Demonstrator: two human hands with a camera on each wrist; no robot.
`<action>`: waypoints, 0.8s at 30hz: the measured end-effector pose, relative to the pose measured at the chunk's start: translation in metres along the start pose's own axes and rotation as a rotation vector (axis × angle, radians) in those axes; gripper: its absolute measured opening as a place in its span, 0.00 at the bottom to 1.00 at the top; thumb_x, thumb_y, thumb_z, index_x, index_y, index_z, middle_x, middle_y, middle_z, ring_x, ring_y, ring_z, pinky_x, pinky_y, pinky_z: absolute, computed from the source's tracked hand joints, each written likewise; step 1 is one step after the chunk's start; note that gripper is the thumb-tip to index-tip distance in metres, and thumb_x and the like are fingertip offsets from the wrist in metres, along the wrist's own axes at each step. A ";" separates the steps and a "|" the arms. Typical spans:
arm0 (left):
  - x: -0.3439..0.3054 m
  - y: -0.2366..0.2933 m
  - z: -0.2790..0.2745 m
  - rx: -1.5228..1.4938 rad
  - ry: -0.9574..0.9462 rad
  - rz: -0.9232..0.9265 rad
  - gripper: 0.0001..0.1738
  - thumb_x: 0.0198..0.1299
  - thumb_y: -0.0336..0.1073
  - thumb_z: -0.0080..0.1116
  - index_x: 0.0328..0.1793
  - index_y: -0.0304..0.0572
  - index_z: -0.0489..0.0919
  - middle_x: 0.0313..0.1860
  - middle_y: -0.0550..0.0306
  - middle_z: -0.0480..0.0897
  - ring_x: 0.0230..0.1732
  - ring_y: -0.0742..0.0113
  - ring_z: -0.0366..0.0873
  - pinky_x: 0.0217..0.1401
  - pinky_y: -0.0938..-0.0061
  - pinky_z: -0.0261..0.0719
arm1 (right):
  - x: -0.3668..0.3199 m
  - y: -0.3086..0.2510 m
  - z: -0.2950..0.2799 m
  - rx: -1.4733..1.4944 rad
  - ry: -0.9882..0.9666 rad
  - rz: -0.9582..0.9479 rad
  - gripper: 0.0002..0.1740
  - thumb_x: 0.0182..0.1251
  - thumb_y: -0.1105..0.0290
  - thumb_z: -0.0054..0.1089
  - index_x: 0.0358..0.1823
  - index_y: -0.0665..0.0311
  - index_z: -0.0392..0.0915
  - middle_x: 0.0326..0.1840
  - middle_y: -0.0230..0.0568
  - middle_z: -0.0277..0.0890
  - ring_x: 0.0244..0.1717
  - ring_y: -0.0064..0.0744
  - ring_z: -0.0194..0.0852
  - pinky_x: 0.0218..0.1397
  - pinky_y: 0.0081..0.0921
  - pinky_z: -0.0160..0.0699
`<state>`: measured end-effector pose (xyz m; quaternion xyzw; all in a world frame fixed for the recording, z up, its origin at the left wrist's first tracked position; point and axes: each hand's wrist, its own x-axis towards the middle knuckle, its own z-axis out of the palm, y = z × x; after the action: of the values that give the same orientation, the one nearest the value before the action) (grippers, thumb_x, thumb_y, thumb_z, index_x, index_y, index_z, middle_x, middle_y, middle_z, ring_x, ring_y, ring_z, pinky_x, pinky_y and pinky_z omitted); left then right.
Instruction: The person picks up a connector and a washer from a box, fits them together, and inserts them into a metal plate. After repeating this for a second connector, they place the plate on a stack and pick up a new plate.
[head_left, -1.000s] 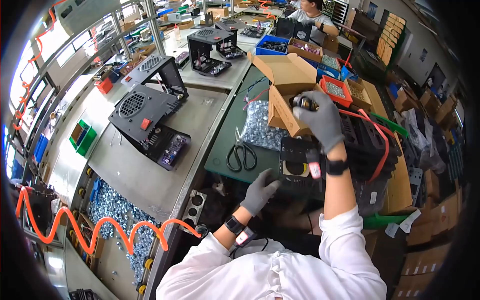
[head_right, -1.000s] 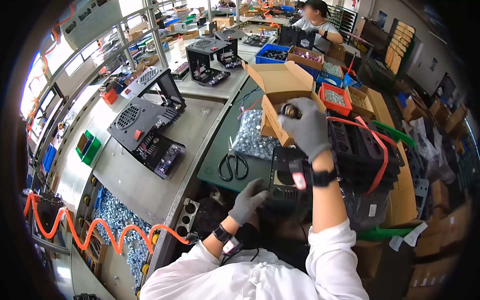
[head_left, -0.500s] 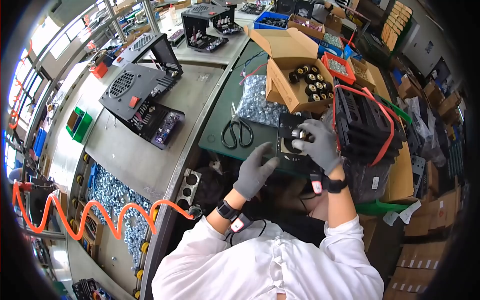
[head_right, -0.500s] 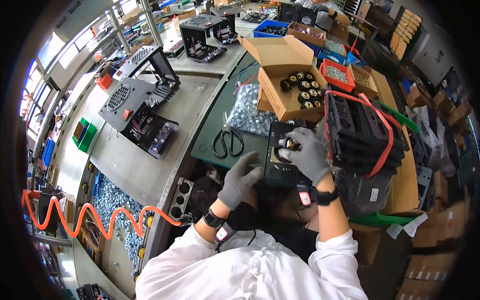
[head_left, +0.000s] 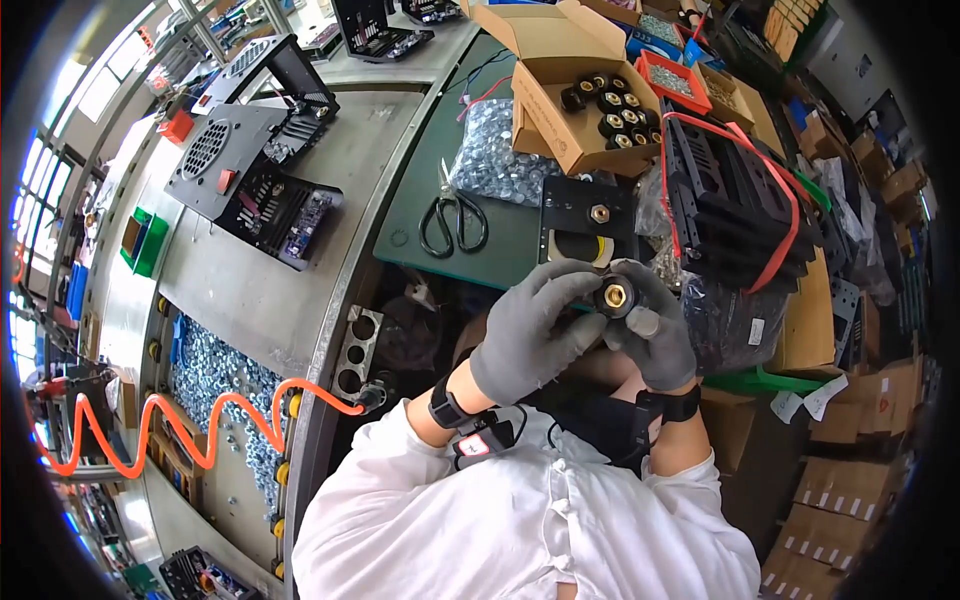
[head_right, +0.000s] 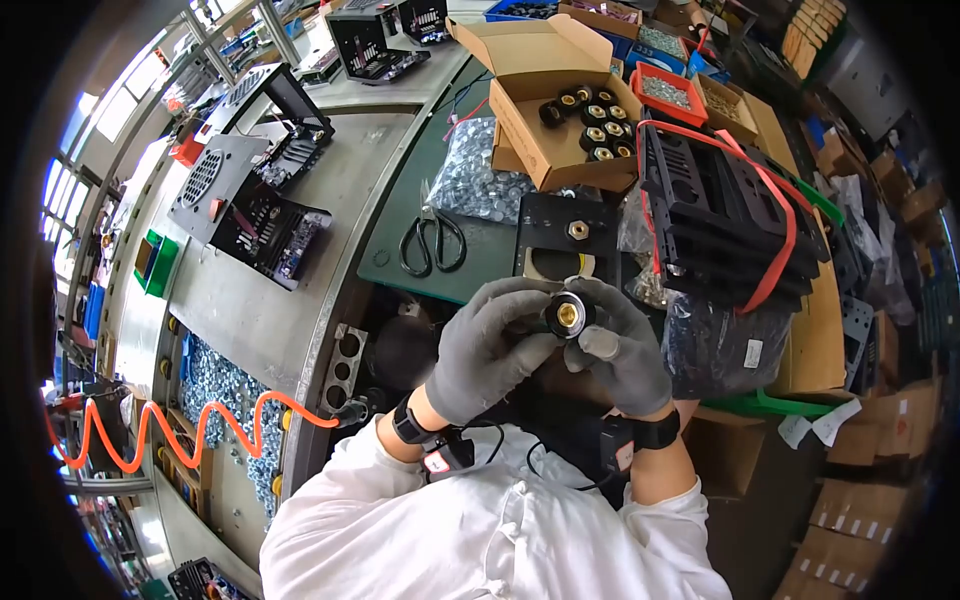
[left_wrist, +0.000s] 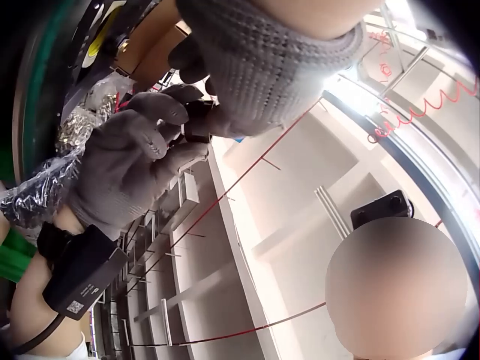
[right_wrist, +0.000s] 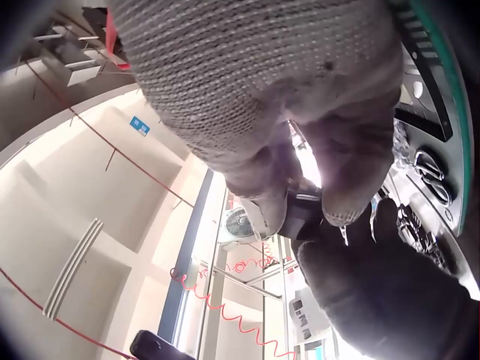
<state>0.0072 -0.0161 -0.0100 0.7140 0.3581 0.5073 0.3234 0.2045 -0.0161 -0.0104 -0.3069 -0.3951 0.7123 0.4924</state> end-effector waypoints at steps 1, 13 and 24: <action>0.001 0.000 0.000 0.000 -0.003 0.001 0.23 0.55 0.29 0.69 0.58 0.38 0.77 0.57 0.48 0.78 0.46 0.60 0.84 0.47 0.70 0.83 | -0.001 0.000 -0.001 0.002 0.002 -0.002 0.35 0.60 0.64 0.68 0.67 0.68 0.67 0.49 0.45 0.79 0.32 0.27 0.79 0.34 0.20 0.79; 0.017 -0.014 0.011 0.219 0.071 0.309 0.16 0.45 0.33 0.73 0.41 0.41 0.81 0.52 0.49 0.80 0.44 0.52 0.82 0.47 0.64 0.82 | 0.016 -0.002 0.027 -0.392 0.279 -0.090 0.17 0.76 0.62 0.53 0.55 0.67 0.77 0.42 0.29 0.75 0.37 0.14 0.69 0.41 0.15 0.72; 0.012 -0.057 -0.002 -1.289 0.091 -0.509 0.19 0.69 0.38 0.54 0.56 0.27 0.76 0.54 0.48 0.81 0.51 0.61 0.82 0.56 0.68 0.81 | 0.072 0.040 -0.019 -0.835 0.300 -0.340 0.27 0.66 0.72 0.62 0.66 0.64 0.69 0.53 0.40 0.74 0.39 0.23 0.72 0.42 0.21 0.75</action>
<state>-0.0019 0.0244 -0.0503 0.2514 0.1549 0.5564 0.7766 0.1789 0.0488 -0.0578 -0.5090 -0.6169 0.3497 0.4878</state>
